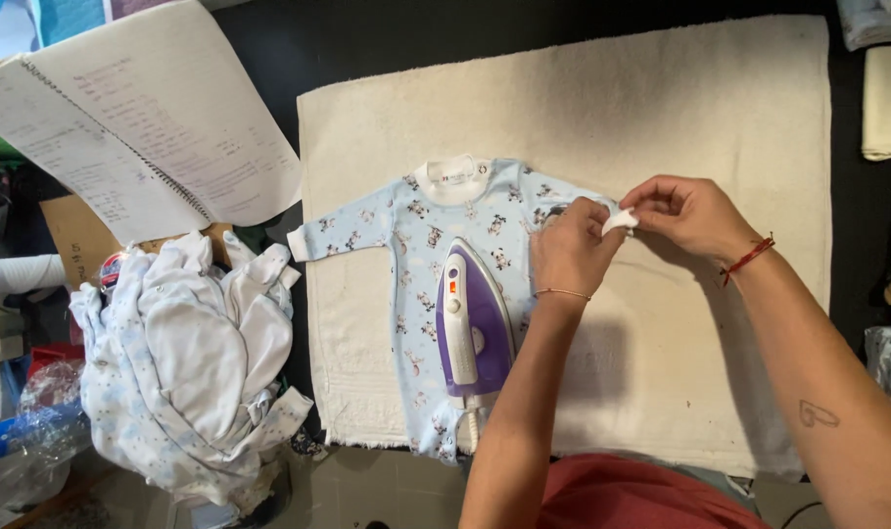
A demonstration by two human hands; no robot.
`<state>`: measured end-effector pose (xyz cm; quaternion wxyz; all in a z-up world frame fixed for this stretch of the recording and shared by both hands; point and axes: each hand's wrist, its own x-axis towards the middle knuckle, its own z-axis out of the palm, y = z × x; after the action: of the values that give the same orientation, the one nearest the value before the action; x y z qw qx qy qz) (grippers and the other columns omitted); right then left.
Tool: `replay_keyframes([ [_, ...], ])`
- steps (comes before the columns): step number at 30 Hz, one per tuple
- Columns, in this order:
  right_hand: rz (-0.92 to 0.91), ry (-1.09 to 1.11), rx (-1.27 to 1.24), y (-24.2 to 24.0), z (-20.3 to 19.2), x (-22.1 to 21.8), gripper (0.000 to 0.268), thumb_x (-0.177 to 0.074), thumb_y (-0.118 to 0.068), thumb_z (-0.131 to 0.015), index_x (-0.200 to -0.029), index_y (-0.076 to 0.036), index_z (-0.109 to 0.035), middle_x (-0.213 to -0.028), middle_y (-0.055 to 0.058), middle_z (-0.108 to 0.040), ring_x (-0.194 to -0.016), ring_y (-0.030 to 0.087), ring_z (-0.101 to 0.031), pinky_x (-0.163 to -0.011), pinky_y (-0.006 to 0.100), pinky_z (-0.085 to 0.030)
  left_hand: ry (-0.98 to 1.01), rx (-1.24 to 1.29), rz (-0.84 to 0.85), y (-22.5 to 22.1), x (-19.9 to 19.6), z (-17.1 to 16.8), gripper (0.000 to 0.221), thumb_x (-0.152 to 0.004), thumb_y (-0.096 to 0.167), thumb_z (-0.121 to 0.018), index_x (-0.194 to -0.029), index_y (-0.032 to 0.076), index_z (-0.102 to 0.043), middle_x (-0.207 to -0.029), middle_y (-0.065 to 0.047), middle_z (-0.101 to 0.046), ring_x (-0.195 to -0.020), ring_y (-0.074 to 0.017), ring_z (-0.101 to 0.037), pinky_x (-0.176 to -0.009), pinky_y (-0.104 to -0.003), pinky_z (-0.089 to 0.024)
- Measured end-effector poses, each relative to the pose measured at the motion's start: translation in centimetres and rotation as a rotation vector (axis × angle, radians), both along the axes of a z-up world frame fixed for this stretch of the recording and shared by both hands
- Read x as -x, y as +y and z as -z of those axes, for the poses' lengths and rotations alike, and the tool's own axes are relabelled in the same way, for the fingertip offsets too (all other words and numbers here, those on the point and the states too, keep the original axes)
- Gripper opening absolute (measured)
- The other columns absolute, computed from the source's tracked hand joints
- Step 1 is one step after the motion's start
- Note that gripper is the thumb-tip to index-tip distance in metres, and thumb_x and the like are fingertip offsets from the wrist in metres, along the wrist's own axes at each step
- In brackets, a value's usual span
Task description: Ironing and folding baby onesies on an ironing board
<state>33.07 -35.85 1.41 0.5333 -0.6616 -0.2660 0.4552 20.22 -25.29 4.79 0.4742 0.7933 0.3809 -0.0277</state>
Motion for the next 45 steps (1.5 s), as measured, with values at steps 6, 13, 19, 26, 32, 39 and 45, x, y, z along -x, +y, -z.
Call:
replay_keyframes([
  [6, 0.17, -0.797, -0.049, 1.8, -2.6, 2.6, 0.013, -0.073, -0.008, -0.074, -0.081, -0.01, -0.064, -0.068, 0.001, -0.055, -0.063, 0.015, -0.056, -0.06, 0.024, -0.046, -0.183, -0.711, -0.205, -1.3, -1.1, 0.1, 0.02, -0.064, 0.011, -0.055, -0.077, 0.018, -0.041, -0.053, -0.003, -0.051, -0.048, -0.026, -0.056, -0.053, -0.037, -0.045],
  [13, 0.399, -1.171, 0.141, 0.0, -1.4, 1.5, 0.009, -0.087, 0.0, -0.057, -0.094, -0.006, -0.056, -0.075, 0.007, -0.056, -0.063, 0.021, -0.055, -0.055, 0.03, -0.043, -0.209, -0.2, 0.039, 0.3, -0.8, -3.5, 0.018, -0.074, 0.032, -0.044, -0.086, 0.02, -0.051, -0.069, -0.006, -0.058, -0.062, -0.0256, -0.058, -0.055, -0.038, -0.045],
  [19, 0.519, -0.764, 0.192, -0.5, -2.1, 1.0, 0.005, -0.092, -0.004, -0.052, -0.096, -0.002, -0.053, -0.094, 0.011, -0.053, -0.085, 0.023, -0.052, -0.072, 0.032, -0.042, -0.038, -0.563, -0.159, 2.7, -0.5, 1.0, 0.029, -0.07, 0.002, -0.05, -0.095, 0.015, -0.055, -0.099, -0.007, -0.055, -0.088, -0.0264, -0.053, -0.085, -0.041, -0.035],
  [26, 0.484, -0.544, 0.207, 3.2, -3.2, 2.0, 0.034, -0.076, -0.016, -0.073, -0.101, -0.007, -0.051, -0.087, 0.009, -0.061, -0.078, 0.02, -0.056, -0.071, 0.03, -0.044, -0.17, -0.622, -0.184, 0.9, -0.2, 2.8, 0.056, -0.057, 0.01, -0.062, -0.109, 0.014, -0.042, -0.124, -0.008, -0.037, -0.119, -0.0285, -0.038, -0.093, -0.051, -0.034],
  [32, 0.538, -0.694, -0.041, -0.4, -2.8, 3.6, 0.016, -0.086, 0.008, -0.065, -0.097, 0.0, -0.057, -0.089, 0.014, -0.059, -0.078, 0.025, -0.059, -0.068, 0.031, -0.047, -0.199, -0.808, -0.195, 0.8, 0.7, 5.1, 0.057, -0.063, 0.004, -0.045, -0.12, 0.01, -0.041, -0.128, -0.008, -0.04, -0.121, -0.0233, -0.039, -0.094, -0.044, -0.035],
  [39, 0.646, -0.423, 0.092, -0.3, -2.1, 6.6, 0.039, -0.085, 0.013, -0.046, -0.122, 0.005, -0.046, -0.108, 0.028, -0.051, -0.102, 0.035, -0.05, -0.089, 0.042, -0.039, 0.029, -0.929, 0.014, 0.5, 1.1, 6.1, 0.062, -0.07, 0.014, -0.047, -0.13, 0.009, -0.031, -0.142, -0.008, -0.023, -0.132, -0.0233, -0.019, -0.103, -0.055, -0.011],
  [45, 0.572, -0.259, 0.035, -0.6, 0.7, 4.6, 0.056, -0.081, 0.003, -0.057, -0.132, -0.011, -0.039, -0.097, 0.012, -0.057, -0.075, 0.008, -0.05, -0.068, 0.021, -0.046, -0.036, -0.778, 0.26, 0.5, 1.0, 7.4, 0.062, -0.077, 0.01, -0.043, -0.135, 0.01, -0.022, -0.144, -0.007, -0.018, -0.133, -0.0214, -0.018, -0.107, -0.051, -0.01],
])
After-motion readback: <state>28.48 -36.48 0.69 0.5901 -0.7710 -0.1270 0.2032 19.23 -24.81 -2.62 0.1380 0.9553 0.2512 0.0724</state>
